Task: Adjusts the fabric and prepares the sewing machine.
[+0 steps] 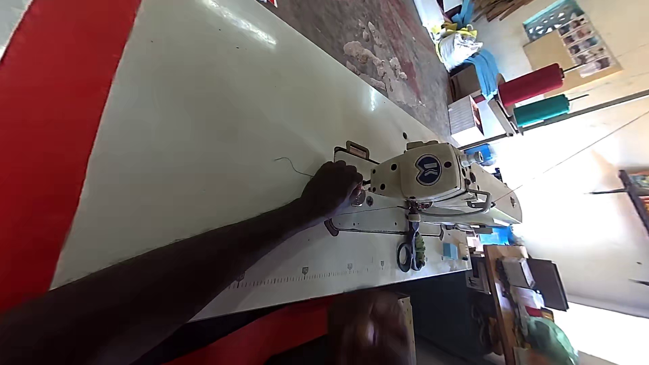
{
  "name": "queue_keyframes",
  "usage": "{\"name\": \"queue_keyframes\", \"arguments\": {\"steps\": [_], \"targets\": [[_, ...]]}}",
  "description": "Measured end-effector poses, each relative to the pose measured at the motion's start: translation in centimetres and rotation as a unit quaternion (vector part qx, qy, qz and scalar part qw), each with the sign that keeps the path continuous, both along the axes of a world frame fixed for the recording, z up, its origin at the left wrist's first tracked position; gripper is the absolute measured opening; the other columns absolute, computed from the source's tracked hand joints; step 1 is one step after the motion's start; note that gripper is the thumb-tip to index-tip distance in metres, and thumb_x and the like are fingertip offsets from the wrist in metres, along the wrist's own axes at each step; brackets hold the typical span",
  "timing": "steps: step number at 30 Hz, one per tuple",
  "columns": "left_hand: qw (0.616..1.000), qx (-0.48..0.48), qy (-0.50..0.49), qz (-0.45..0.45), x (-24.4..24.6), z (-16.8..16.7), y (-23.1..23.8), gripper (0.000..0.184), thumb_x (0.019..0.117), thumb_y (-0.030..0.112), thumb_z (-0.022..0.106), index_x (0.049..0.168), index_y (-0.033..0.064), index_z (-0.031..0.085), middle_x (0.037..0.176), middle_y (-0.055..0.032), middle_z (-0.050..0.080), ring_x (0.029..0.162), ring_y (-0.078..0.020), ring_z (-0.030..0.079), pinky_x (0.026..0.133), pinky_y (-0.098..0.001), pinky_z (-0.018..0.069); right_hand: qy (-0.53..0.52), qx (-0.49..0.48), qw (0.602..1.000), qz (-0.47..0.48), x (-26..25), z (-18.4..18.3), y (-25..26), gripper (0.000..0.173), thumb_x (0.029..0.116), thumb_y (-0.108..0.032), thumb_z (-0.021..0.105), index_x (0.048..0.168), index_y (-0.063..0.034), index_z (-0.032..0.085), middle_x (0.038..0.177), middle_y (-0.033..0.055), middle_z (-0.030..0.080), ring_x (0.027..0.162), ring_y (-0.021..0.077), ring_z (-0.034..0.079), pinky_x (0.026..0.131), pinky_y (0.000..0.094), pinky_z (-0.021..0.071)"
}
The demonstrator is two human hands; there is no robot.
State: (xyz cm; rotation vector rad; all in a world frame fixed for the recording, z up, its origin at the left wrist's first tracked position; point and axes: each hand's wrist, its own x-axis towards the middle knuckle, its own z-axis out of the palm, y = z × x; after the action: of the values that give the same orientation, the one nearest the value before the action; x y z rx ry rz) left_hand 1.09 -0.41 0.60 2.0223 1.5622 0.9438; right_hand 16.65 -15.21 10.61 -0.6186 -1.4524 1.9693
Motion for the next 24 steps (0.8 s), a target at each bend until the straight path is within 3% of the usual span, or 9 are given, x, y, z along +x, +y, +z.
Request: {"name": "queue_keyframes", "arguments": {"steps": [2, 3, 5, 7, 9, 13, 24], "targets": [[1.000, -0.002, 0.001, 0.001, 0.0, 0.0, 0.0, 0.019, 0.1019, 0.027, 0.060, 0.097, 0.0146, 0.074, 0.096, -0.0037, 0.069, 0.098, -0.0246, 0.065, 0.084, -0.0432, 0.0516, -0.091, 0.054, 0.981, -0.161, 3.3, -3.1, 3.7, 0.023, 0.1030, -0.032, 0.060, 0.089, -0.0157, 0.069, 0.072, -0.0027, 0.064, 0.057, 0.0057, 0.060, 0.051, 0.0220, 0.0518], [1.000, -0.005, 0.005, 0.002, 0.0, 0.0, 0.0, 0.019, 0.1020, 0.027, 0.060, 0.097, 0.0150, 0.074, 0.096, -0.0033, 0.069, 0.098, -0.0242, 0.064, 0.084, -0.0427, 0.0513, -0.143, 0.088, 0.960, -0.223, 4.3, -4.2, 5.7, 0.020, 0.1034, -0.024, 0.059, 0.090, -0.0119, 0.067, 0.071, 0.0004, 0.065, 0.057, 0.0086, 0.061, 0.052, 0.0247, 0.0537], [1.000, -0.003, 0.003, -0.001, 0.1, -0.1, -0.1, 0.018, 0.1015, 0.026, 0.061, 0.099, 0.0155, 0.075, 0.097, -0.0035, 0.069, 0.099, -0.0248, 0.064, 0.084, -0.0434, 0.0509, -0.249, 0.157, 0.918, -0.266, 5.8, -5.8, 9.3, 0.012, 0.1000, -0.007, 0.057, 0.104, -0.0021, 0.067, 0.082, 0.0069, 0.070, 0.067, 0.0153, 0.068, 0.063, 0.0324, 0.0610], [1.000, 0.011, -0.009, 0.001, 0.2, -0.3, -0.1, 0.017, 0.1010, 0.026, 0.062, 0.099, 0.0143, 0.075, 0.097, -0.0047, 0.069, 0.099, -0.0260, 0.064, 0.084, -0.0449, 0.0509, -0.325, 0.178, 0.890, -0.264, 5.4, -6.5, 12.2, 0.020, 0.0977, -0.003, 0.062, 0.117, -0.0003, 0.066, 0.095, 0.0091, 0.072, 0.075, 0.0182, 0.071, 0.069, 0.0359, 0.0637], [1.000, -0.001, -0.003, -0.001, 0.1, -0.1, 0.0, 0.018, 0.1013, 0.027, 0.062, 0.100, 0.0138, 0.074, 0.099, -0.0046, 0.069, 0.101, -0.0259, 0.064, 0.085, -0.0444, 0.0507, -0.372, 0.172, 0.878, -0.247, 4.2, -6.5, 14.3, 0.021, 0.0992, -0.007, 0.065, 0.120, -0.0033, 0.067, 0.094, 0.0082, 0.073, 0.072, 0.0167, 0.070, 0.066, 0.0330, 0.0622], [1.000, -0.008, -0.001, -0.002, 0.0, 0.2, 0.0, 0.015, 0.0992, 0.024, 0.065, 0.098, 0.0130, 0.074, 0.097, -0.0055, 0.069, 0.098, -0.0268, 0.065, 0.083, -0.0455, 0.0513, -0.379, 0.142, 0.889, -0.213, 2.7, -6.3, 15.9, 0.014, 0.1003, -0.014, 0.066, 0.107, -0.0035, 0.072, 0.077, 0.0079, 0.071, 0.057, 0.0137, 0.063, 0.051, 0.0266, 0.0549], [1.000, 0.003, 0.010, 0.002, 0.1, 0.0, 0.0, 0.015, 0.0999, 0.024, 0.062, 0.096, 0.0142, 0.073, 0.095, -0.0036, 0.068, 0.096, -0.0247, 0.064, 0.081, -0.0425, 0.0513, -0.369, 0.120, 0.889, -0.243, 2.4, -7.4, 16.4, 0.013, 0.1011, -0.017, 0.065, 0.102, -0.0063, 0.073, 0.072, 0.0056, 0.068, 0.049, 0.0083, 0.055, 0.043, 0.0210, 0.0460]]}}
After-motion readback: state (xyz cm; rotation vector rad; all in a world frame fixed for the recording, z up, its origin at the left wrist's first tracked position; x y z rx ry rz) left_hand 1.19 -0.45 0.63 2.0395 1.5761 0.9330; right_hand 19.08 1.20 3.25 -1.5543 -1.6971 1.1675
